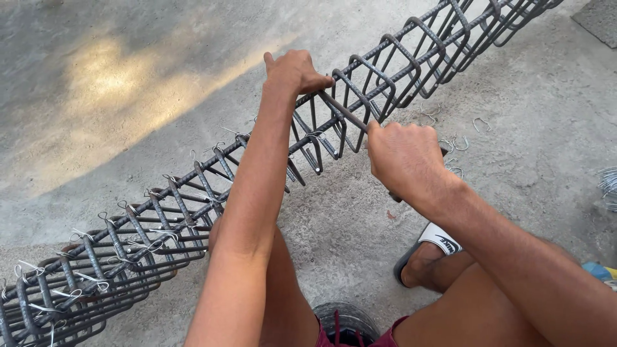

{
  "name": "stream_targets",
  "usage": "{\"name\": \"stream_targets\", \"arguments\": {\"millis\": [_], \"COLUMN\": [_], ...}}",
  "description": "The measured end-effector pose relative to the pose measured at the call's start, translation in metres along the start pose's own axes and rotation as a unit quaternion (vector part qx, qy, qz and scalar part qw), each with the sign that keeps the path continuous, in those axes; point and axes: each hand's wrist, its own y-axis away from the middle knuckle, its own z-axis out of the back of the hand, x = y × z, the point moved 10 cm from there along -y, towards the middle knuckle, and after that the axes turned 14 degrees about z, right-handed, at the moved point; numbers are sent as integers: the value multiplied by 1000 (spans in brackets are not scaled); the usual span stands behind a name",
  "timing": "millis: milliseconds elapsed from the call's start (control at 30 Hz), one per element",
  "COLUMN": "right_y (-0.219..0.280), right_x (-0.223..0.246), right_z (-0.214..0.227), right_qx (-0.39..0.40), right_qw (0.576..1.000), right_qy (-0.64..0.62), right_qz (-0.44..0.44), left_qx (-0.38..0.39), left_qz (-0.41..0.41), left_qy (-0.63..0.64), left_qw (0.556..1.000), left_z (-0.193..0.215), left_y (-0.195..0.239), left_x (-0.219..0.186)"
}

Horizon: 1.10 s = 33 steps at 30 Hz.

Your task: Tying wire around rebar intersections using a manual hook tool to assemble a reinforcement cage.

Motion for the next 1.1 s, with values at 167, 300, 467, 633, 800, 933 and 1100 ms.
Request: {"name": "stream_targets", "arguments": {"millis": [167, 300, 467, 633, 800, 933, 1100], "right_y": [6, 9, 16, 25, 34, 35, 39], "right_x": [22, 42, 45, 51, 72, 62, 62], "right_z": [-11, -35, -53, -47, -41, -65, -64], "right_qx": [89, 86, 95, 87, 28, 19, -65], "right_qw": [994, 978, 962, 957, 968, 959, 946], "right_qy": [37, 166, 248, 274, 241, 277, 312], "right_qz": [51, 93, 62, 43, 60, 63, 64], "left_qx": [42, 48, 87, 98, 85, 83, 90], "left_qz": [4, 5, 11, 0, -17, -25, -22], "left_qy": [41, 68, 70, 87, 119, 134, 181], "left_qw": [998, 997, 994, 991, 989, 987, 979], "left_z": [-21, -24, -21, -12, -22, -29, -44], "left_y": [-23, -24, -13, 5, -6, -15, -35], "left_x": [8, 9, 10, 8, 8, 10, 10]}}
